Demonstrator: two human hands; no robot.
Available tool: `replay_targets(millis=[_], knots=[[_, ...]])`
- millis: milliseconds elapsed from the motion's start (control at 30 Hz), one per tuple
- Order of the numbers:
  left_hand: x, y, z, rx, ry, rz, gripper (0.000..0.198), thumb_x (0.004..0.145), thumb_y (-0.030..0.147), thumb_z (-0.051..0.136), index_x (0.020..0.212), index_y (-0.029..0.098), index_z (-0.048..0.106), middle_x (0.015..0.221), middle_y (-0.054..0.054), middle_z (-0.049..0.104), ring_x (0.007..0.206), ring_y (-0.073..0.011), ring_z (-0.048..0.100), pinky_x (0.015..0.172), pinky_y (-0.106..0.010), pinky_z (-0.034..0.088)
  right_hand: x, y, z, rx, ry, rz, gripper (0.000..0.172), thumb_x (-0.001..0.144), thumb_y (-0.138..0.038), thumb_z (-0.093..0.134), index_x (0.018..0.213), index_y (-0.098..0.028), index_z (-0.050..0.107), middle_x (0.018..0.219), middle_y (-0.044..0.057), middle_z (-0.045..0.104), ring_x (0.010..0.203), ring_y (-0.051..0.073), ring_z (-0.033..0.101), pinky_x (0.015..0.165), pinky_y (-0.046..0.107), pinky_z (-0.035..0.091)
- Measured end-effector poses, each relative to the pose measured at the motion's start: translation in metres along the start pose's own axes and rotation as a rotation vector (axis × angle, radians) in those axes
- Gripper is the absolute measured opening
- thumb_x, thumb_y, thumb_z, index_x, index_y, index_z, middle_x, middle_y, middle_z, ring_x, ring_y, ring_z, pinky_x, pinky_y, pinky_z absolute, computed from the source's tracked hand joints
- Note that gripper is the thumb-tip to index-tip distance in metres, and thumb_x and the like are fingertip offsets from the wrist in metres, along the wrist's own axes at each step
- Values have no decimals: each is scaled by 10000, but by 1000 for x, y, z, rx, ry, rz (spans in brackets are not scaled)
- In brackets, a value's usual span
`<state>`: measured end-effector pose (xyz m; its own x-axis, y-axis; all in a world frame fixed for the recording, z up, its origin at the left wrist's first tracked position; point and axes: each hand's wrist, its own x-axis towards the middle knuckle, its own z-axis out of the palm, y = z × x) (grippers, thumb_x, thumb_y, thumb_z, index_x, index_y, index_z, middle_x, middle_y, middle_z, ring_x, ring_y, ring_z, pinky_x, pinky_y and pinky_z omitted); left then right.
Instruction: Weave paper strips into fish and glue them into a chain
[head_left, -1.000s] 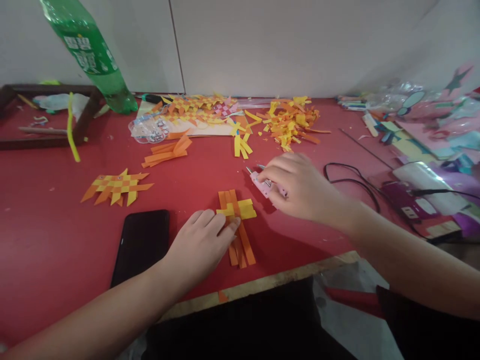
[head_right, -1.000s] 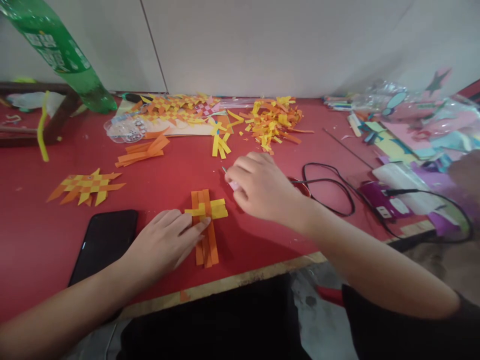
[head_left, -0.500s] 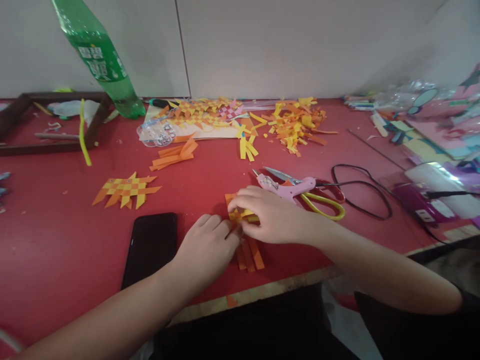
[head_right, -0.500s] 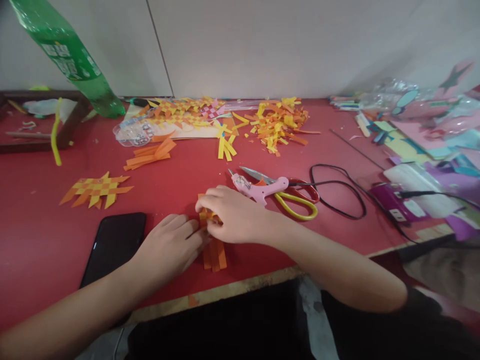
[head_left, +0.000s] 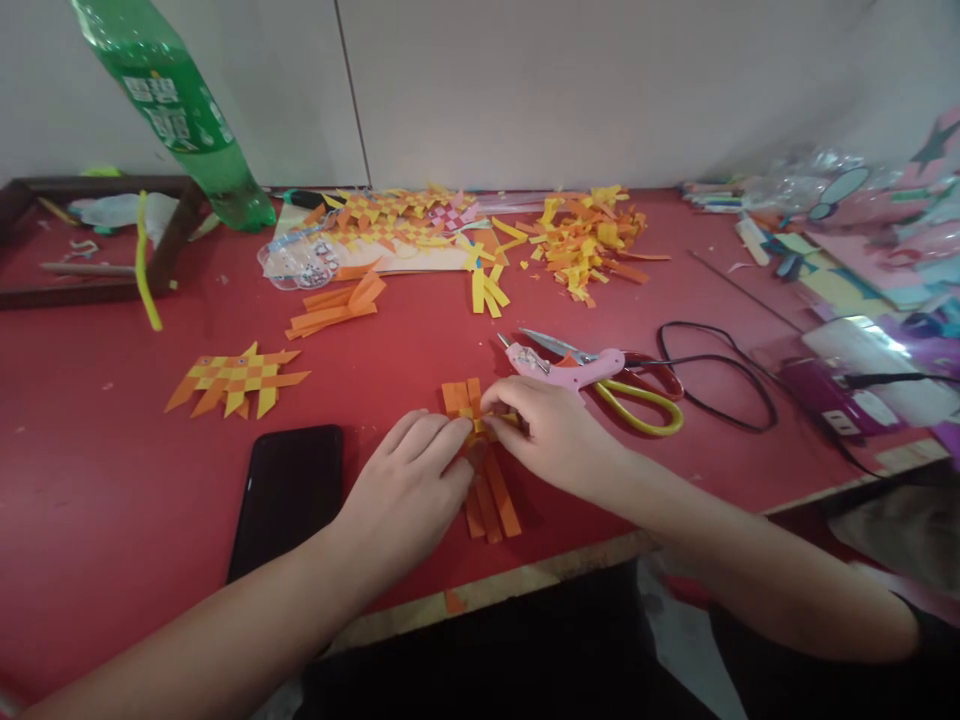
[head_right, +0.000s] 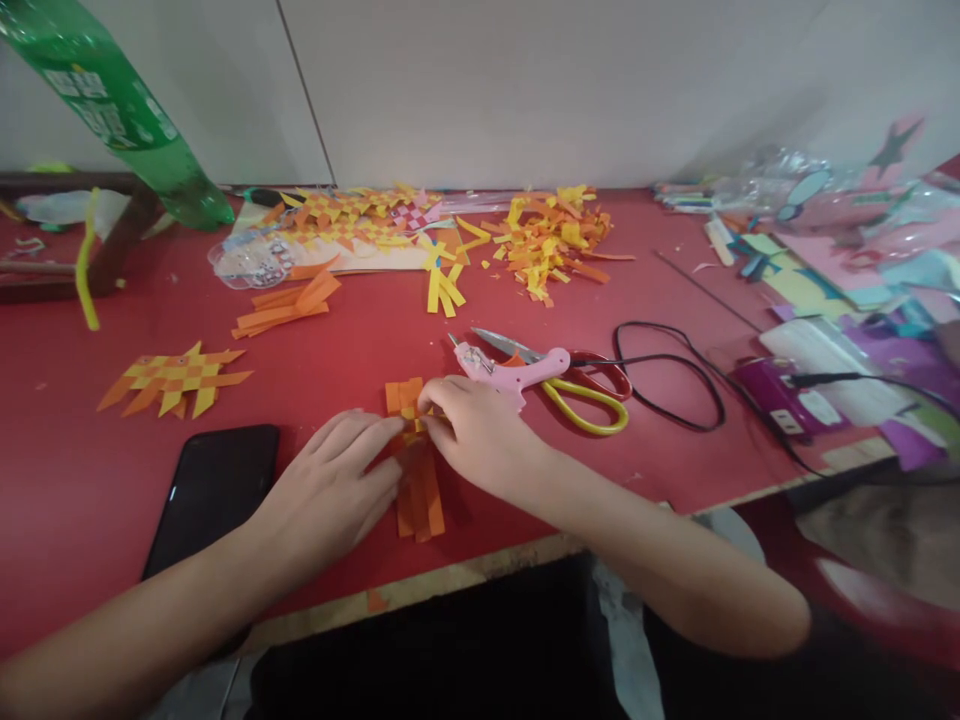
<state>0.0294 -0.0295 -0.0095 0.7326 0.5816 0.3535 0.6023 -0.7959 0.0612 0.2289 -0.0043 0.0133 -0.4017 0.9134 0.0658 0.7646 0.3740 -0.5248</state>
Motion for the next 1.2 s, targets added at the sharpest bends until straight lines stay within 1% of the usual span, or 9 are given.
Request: replay_targets(millis=[67,167,300,500,667,900,1000,1100,1200], knots=[[0,0,1,-28,-12,7,120,835,85,603,773,153,680,1058,-98,668,987,-261,613,1027,-474,482,-2,0,3,-30,15,7,107,877,-83,547,907,-177,590,869,41,672,801,172,606,713,304,431],[-1,-1,2,-50,-42,8,135,844,72,584,772,149,668,1057,-90,671,1010,-251,635,1078,-495,454,-3,0,5,-67,19,16,107,895,-87,529,925,-171,587,904,55,677,841,192,615,731,321,436],[-1,-1,2,-57,-53,9,135,856,79,570,786,145,665,1071,-93,680,1023,-257,650,1080,-514,456,-4,0,6,-81,11,21,92,901,-91,526,925,-165,576,912,65,677,857,208,619,739,335,448],[-1,-1,1,-59,-52,20,136,875,92,564,893,145,688,1116,-81,698,1033,-258,653,1069,-516,465,-5,3,9,-78,18,38,87,899,-86,539,919,-167,565,916,61,677,856,206,618,741,337,453],[-1,0,1,-46,-34,37,141,876,96,574,919,138,701,1088,-72,719,1021,-264,652,1057,-506,466,-6,3,8,-111,13,29,93,909,-84,527,887,-165,567,871,50,654,812,193,594,707,330,447],[-1,-1,1,-10,-11,75,239,916,101,536,1114,100,669,1200,-88,707,1077,-252,635,1085,-484,421,-10,6,2,-323,171,-145,214,927,-72,447,858,-159,630,910,102,587,855,222,558,796,405,496],[-2,-1,2,-14,-11,73,259,931,104,504,1140,100,657,1194,-80,708,1092,-248,627,1095,-477,406,-17,7,-1,-277,148,-213,252,941,-79,426,875,-149,659,887,92,603,845,211,556,806,411,511],[-2,-2,2,-41,-30,41,232,923,102,491,1062,122,676,1128,-67,721,1071,-246,629,1119,-485,374,-23,8,-1,-228,94,-273,236,944,-113,452,1002,-123,681,975,112,654,915,230,572,835,432,523],[-2,-1,3,-59,-58,14,213,924,128,503,1053,140,673,1179,-68,706,1067,-251,623,1125,-502,359,-26,9,1,-207,28,-299,256,941,-129,459,1070,-90,677,1018,135,679,946,246,587,854,448,535]])
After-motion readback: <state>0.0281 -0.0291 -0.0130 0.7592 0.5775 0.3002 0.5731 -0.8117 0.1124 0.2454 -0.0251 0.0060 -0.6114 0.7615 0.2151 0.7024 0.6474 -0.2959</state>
